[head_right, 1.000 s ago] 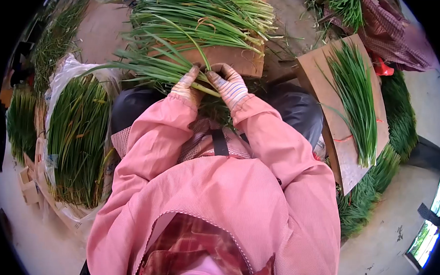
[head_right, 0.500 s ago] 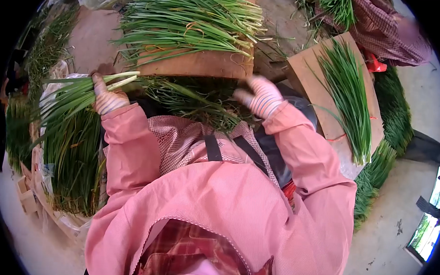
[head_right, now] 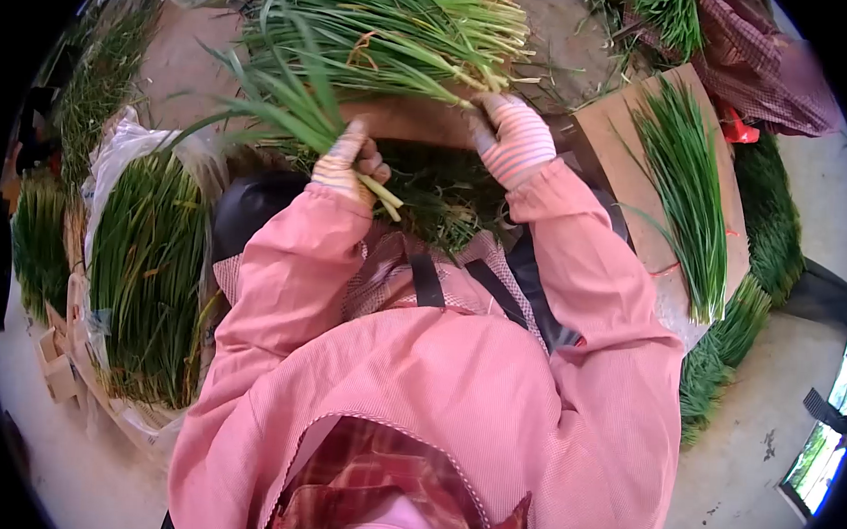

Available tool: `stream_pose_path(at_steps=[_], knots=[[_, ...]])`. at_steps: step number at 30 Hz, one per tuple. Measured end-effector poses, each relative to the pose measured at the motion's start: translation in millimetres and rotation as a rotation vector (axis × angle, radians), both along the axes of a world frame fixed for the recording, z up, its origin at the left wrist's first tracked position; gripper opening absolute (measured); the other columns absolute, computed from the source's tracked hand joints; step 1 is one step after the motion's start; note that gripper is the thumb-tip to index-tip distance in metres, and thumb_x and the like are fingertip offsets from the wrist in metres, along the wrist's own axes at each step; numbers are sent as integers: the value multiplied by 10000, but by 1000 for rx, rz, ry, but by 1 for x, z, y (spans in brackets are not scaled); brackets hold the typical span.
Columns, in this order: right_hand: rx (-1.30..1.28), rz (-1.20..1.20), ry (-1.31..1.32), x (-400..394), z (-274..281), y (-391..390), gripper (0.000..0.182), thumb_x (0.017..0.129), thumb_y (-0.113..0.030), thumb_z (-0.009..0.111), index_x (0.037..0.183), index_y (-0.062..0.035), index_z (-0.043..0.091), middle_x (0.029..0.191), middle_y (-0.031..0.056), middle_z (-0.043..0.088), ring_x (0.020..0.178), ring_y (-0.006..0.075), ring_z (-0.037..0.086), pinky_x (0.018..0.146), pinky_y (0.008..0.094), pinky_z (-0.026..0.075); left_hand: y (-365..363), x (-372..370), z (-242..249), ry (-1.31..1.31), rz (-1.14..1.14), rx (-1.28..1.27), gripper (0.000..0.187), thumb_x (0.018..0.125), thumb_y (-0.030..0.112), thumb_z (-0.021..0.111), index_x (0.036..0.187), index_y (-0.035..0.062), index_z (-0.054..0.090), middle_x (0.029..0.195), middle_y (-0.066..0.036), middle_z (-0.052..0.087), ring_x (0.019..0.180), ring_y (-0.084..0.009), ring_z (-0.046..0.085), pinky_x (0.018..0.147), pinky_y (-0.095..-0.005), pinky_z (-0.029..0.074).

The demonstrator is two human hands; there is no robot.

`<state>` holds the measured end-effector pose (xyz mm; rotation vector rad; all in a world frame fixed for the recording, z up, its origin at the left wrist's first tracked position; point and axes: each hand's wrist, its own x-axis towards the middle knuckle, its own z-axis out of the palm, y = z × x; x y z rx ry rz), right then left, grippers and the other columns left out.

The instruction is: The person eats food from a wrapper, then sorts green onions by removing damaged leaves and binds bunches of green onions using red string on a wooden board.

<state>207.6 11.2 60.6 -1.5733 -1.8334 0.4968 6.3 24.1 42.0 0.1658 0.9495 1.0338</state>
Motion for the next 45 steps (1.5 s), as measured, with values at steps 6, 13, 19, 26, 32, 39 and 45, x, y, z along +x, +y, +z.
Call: stream_pose_path(at_steps=[6, 13, 19, 26, 32, 39, 45], knots=[[-352, 10, 422, -23, -32, -48, 241, 753, -22, 614, 987, -2, 560, 825, 24, 574, 749, 73, 505, 675, 215, 432, -9, 14, -15, 132, -87, -189, 203, 709, 201, 695, 778, 159, 508, 588, 18, 450, 397, -83, 366, 383, -246, 307], [-978, 30, 966, -15, -17, -32, 425, 766, -359, 623, 1041, -44, 548, 838, 8, 580, 705, 68, 511, 601, 191, 421, 2, 14, -17, 45, -61, -120, 124, 745, 148, 613, 765, 111, 497, 560, -2, 430, 377, -107, 348, 384, -262, 291], [-900, -2, 842, -37, -38, 3, 345, 751, -297, 651, 994, -67, 567, 778, 13, 593, 625, 99, 542, 558, 222, 440, 0, 10, -18, 98, -162, -24, 136, 739, 136, 610, 721, 85, 486, 538, -26, 443, 385, -119, 359, 389, -265, 307], [-763, -215, 956, -45, -57, 18, 314, 731, -185, 679, 977, -13, 589, 855, 57, 614, 731, 118, 563, 622, 238, 456, 5, 4, -16, 190, -19, 8, 172, 740, 136, 626, 884, 60, 571, 602, -22, 485, 421, -115, 404, 407, -261, 345], [-596, -93, 191, -36, -44, 36, 392, 727, -244, 649, 996, 30, 569, 855, 104, 626, 769, 156, 563, 701, 274, 437, 14, -10, -8, 208, 173, 108, 171, 718, 109, 667, 839, 59, 556, 623, -27, 497, 426, -109, 409, 398, -229, 366], [-647, 204, -370, 5, -19, 27, 460, 756, -370, 580, 1079, -45, 536, 994, 190, 573, 920, 304, 552, 798, 312, 422, 29, -49, 1, 146, 252, 103, 177, 718, 165, 677, 798, 70, 552, 620, -16, 484, 439, -100, 409, 404, -231, 373], [-661, 126, -512, -8, 96, 1, 453, 757, -311, 587, 1101, -28, 503, 924, 199, 592, 869, 288, 581, 751, 338, 450, 19, -31, 8, 249, 112, 52, 208, 693, 172, 702, 797, 55, 566, 625, -35, 524, 436, -120, 429, 404, -251, 390]])
